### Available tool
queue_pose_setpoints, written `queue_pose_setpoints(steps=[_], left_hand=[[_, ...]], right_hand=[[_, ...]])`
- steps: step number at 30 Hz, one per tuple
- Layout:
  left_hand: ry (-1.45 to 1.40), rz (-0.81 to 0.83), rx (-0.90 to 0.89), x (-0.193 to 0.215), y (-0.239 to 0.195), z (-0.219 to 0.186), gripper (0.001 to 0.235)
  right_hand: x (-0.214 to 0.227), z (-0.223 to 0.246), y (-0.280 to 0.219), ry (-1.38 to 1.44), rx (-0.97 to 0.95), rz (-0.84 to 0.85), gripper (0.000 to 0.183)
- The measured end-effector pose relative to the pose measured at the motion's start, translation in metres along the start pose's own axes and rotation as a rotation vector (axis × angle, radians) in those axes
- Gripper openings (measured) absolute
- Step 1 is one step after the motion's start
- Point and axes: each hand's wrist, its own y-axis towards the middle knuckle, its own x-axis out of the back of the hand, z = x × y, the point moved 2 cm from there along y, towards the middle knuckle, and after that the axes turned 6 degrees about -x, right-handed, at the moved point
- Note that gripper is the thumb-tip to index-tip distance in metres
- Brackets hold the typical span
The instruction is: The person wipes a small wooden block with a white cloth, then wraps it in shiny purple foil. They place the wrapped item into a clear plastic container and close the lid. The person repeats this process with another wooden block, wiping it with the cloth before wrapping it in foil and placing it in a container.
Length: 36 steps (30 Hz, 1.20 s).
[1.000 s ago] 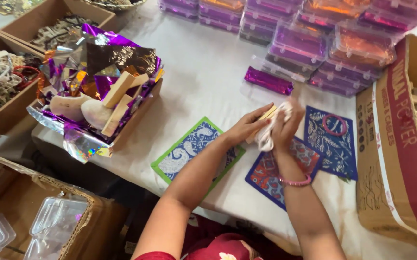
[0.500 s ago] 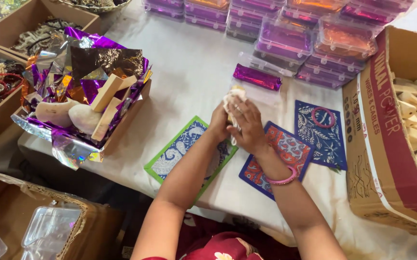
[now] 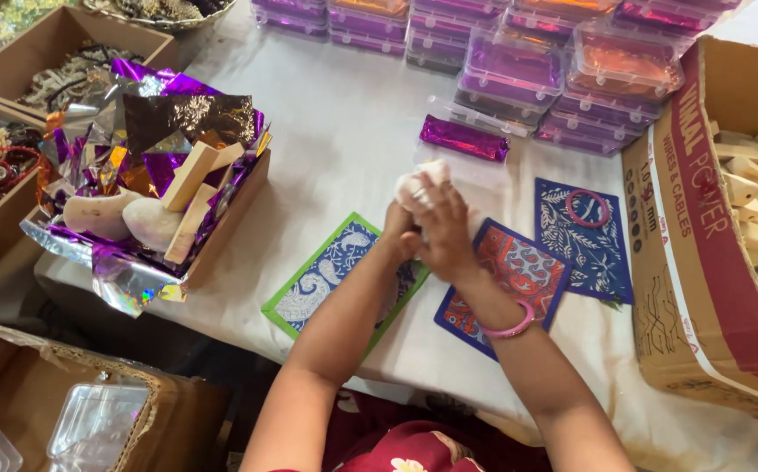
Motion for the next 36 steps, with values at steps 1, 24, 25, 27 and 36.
queue_pose_setpoints(steps=[1,24,25,27,36], left_hand=[[0.041,-0.017,-0.002,-0.001,0.001,-0.001,0.052],[0.568,-0.062,-0.475,-0.012,-0.002,-0.027,0.075],[0.62,-0.028,-0.475,-0.011,-0.001,-0.027,0.077],[0.671,0.007,-0.474,-0.013,-0.004,-0.027,0.079],[0.503,0.19,0.105,-0.028,-0.016,-0.008,0.065]], right_hand=[[-0.001,0.004,0.002,-0.044,-0.01,-0.002,0.05],[-0.039,-0.073,-0.033,1.071,-0.877,0.028,0.058],[-0.036,-0.082,-0.036,1.115,-0.917,-0.131,0.056],[-0.031,-0.092,-0.041,1.153,-0.956,-0.295,0.054],[0.02,-0.032,-0.012,0.093,-0.398,-0.298,0.052]])
